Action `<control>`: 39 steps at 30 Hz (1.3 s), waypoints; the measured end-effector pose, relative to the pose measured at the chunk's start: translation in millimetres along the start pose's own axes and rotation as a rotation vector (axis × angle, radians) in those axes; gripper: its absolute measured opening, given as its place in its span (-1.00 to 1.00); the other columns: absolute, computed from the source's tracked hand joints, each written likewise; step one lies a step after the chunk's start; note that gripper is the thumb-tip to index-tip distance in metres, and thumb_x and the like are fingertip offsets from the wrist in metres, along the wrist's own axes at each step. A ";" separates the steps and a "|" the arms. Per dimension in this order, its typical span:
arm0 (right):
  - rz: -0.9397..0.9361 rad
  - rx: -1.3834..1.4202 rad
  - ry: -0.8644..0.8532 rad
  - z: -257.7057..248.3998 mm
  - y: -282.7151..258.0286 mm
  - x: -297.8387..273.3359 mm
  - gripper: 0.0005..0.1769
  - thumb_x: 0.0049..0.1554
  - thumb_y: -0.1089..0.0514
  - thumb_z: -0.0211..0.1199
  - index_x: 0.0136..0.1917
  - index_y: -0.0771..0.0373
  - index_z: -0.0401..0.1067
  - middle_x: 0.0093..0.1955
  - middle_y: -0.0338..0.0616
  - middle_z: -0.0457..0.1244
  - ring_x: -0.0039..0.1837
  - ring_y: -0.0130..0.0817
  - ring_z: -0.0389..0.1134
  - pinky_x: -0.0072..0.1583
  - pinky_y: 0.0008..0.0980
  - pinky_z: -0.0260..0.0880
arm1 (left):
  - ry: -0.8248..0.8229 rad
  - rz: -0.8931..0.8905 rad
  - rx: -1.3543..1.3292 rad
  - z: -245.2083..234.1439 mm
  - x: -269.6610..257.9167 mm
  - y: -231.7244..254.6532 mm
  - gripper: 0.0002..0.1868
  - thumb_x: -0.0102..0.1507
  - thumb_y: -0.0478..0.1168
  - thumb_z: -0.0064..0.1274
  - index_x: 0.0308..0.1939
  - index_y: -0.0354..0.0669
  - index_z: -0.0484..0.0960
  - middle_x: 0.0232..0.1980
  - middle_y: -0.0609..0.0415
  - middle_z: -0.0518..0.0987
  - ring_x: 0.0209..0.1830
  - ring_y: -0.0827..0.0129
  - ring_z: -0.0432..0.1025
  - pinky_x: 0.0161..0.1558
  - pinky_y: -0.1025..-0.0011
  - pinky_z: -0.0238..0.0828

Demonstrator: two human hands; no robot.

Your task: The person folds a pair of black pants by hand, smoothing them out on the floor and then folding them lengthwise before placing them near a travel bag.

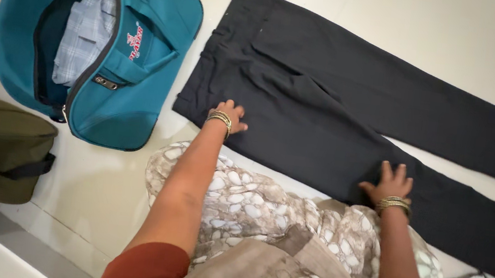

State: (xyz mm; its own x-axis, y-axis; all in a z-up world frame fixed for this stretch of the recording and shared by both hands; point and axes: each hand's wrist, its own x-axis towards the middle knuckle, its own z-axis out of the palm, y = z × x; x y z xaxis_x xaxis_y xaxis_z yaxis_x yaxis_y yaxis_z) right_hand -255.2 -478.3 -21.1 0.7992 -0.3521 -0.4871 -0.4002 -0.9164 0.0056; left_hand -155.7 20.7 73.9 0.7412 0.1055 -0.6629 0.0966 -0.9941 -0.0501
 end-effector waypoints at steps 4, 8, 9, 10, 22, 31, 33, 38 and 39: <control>0.094 -0.122 -0.304 -6.3 -35.4 -14.7 0.72 -0.37 -0.59 0.56 0.66 -0.35 -0.61 0.72 -0.18 -0.80 0.67 0.25 -0.75 0.40 0.67 -0.17 | -0.157 -0.099 0.037 -8.9 21.9 -41.4 -0.22 0.25 0.38 0.10 0.40 0.10 0.39 0.55 0.12 0.15 0.58 0.16 -0.02 0.39 -0.16 0.08; 0.128 -0.187 -0.383 -12.4 -43.8 -16.2 0.87 -0.45 -0.58 0.64 0.64 -0.32 -0.72 0.69 -0.13 -0.89 0.66 0.26 -0.83 0.40 0.68 -0.22 | -0.083 -0.245 -0.033 1.2 66.2 -63.7 -0.35 0.28 0.27 0.10 0.38 0.17 0.48 0.54 0.09 0.27 0.59 0.10 0.07 0.44 -0.13 0.11; 0.140 -0.194 -0.404 -12.1 -45.6 -16.4 0.90 -0.46 -0.57 0.67 0.64 -0.31 -0.73 0.68 -0.12 -0.90 0.65 0.26 -0.84 0.40 0.68 -0.23 | 0.047 -0.258 -0.119 7.4 77.1 -58.8 -0.40 0.31 0.24 0.08 0.36 0.15 0.53 0.53 0.07 0.33 0.57 0.09 0.16 0.42 -0.09 0.18; 0.147 -0.195 -0.414 -12.8 -49.1 -13.4 0.90 -0.46 -0.57 0.67 0.64 -0.31 -0.75 0.67 -0.11 -0.92 0.65 0.26 -0.86 0.40 0.68 -0.24 | 0.178 -0.272 -0.205 11.8 86.2 -54.8 -0.45 0.34 0.21 0.06 0.34 0.14 0.59 0.51 0.05 0.40 0.54 0.08 0.25 0.41 -0.05 0.26; 0.177 -0.205 -0.454 -20.4 -55.5 -13.9 0.91 -0.44 -0.54 0.68 0.64 -0.27 -0.76 0.67 -0.06 -0.94 0.64 0.28 -0.87 0.41 0.67 -0.24 | 0.272 -0.128 0.065 -25.2 117.8 -50.4 -0.53 0.28 0.18 0.10 0.14 0.05 0.68 0.37 0.05 0.36 0.46 0.15 0.15 0.39 -0.09 0.07; 0.191 -0.246 -0.463 -17.6 -54.7 -10.7 0.90 -0.43 -0.56 0.68 0.65 -0.23 -0.75 0.67 -0.01 -0.92 0.63 0.30 -0.88 0.40 0.67 -0.24 | 0.323 0.060 -0.124 -34.3 119.2 10.6 -0.11 0.17 0.44 -0.08 0.53 0.37 0.13 0.66 0.04 -0.16 0.60 0.08 -0.32 0.39 -0.40 -0.37; 0.194 -0.263 -0.482 -15.0 -54.0 -8.5 0.91 -0.42 -0.57 0.67 0.65 -0.23 -0.76 0.67 0.01 -0.92 0.63 0.31 -0.88 0.40 0.67 -0.24 | 0.376 -0.061 -0.096 -42.4 123.5 -8.1 -0.04 0.15 0.46 -0.08 0.57 0.35 0.05 0.68 0.05 -0.20 0.61 0.08 -0.35 0.37 -0.42 -0.39; 0.209 -0.251 -0.459 -9.8 -50.7 -10.5 0.92 -0.44 -0.55 0.68 0.64 -0.23 -0.77 0.66 -0.02 -0.94 0.63 0.31 -0.89 0.40 0.67 -0.23 | 0.635 -0.034 -0.134 -29.1 136.3 2.9 -0.21 0.38 0.34 -0.10 0.63 0.21 0.19 0.76 -0.03 -0.06 0.76 0.00 -0.23 0.51 -0.26 -0.20; 0.210 -0.250 -0.457 -10.9 -52.1 -8.5 0.93 -0.45 -0.55 0.68 0.64 -0.23 -0.78 0.66 -0.03 -0.95 0.63 0.31 -0.89 0.40 0.67 -0.23 | 0.561 0.083 -0.110 -25.4 137.0 8.2 -0.20 0.34 0.36 -0.11 0.61 0.26 0.17 0.74 0.01 -0.07 0.73 0.04 -0.23 0.52 -0.24 -0.24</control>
State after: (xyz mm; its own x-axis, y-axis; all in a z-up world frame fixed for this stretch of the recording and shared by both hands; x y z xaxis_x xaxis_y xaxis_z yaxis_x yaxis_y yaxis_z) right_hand -236.3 -429.6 -7.7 0.4159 -0.4645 -0.7819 -0.3668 -0.8724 0.3231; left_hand -36.6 27.7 1.7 0.9853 0.0551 -0.1620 0.0692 -0.9941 0.0830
